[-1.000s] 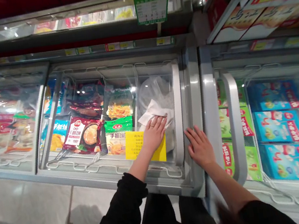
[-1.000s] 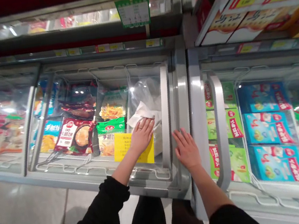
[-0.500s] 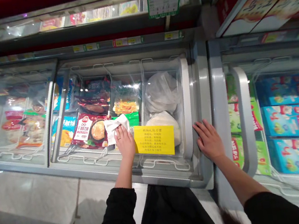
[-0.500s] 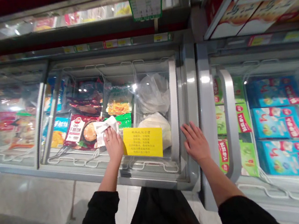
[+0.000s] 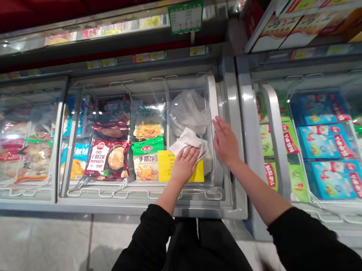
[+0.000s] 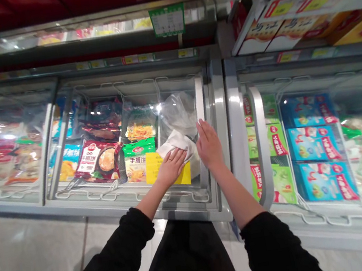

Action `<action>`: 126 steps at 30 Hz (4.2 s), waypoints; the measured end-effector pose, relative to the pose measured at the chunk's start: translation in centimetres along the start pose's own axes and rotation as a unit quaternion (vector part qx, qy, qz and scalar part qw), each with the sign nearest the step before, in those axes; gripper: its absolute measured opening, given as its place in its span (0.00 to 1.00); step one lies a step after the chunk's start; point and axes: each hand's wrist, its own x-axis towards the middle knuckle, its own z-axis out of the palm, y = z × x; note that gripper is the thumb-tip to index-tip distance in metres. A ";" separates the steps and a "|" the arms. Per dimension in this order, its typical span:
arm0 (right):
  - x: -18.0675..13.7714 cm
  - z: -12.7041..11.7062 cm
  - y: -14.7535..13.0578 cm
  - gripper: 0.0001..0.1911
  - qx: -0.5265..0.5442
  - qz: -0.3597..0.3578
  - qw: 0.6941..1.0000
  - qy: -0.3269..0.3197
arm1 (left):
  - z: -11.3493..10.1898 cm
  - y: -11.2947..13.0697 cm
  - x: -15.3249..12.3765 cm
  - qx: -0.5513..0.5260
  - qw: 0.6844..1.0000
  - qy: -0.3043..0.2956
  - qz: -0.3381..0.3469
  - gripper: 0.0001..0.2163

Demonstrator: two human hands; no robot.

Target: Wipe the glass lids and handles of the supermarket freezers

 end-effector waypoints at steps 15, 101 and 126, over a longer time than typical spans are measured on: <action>4.9 4.3 0.0 0.36 -0.032 0.070 0.997 0.007 | -1.9 -9.7 2.4 0.026 0.907 0.152 -0.392 0.28; -18.1 10.5 -20.1 0.34 0.027 0.028 0.992 -0.119 | 0.8 -9.3 -23.4 -0.057 0.998 -0.014 -0.012 0.28; -24.4 8.9 -16.6 0.37 -0.136 0.232 0.955 -0.120 | 0.8 -23.2 -30.2 -0.072 0.969 0.101 -0.214 0.30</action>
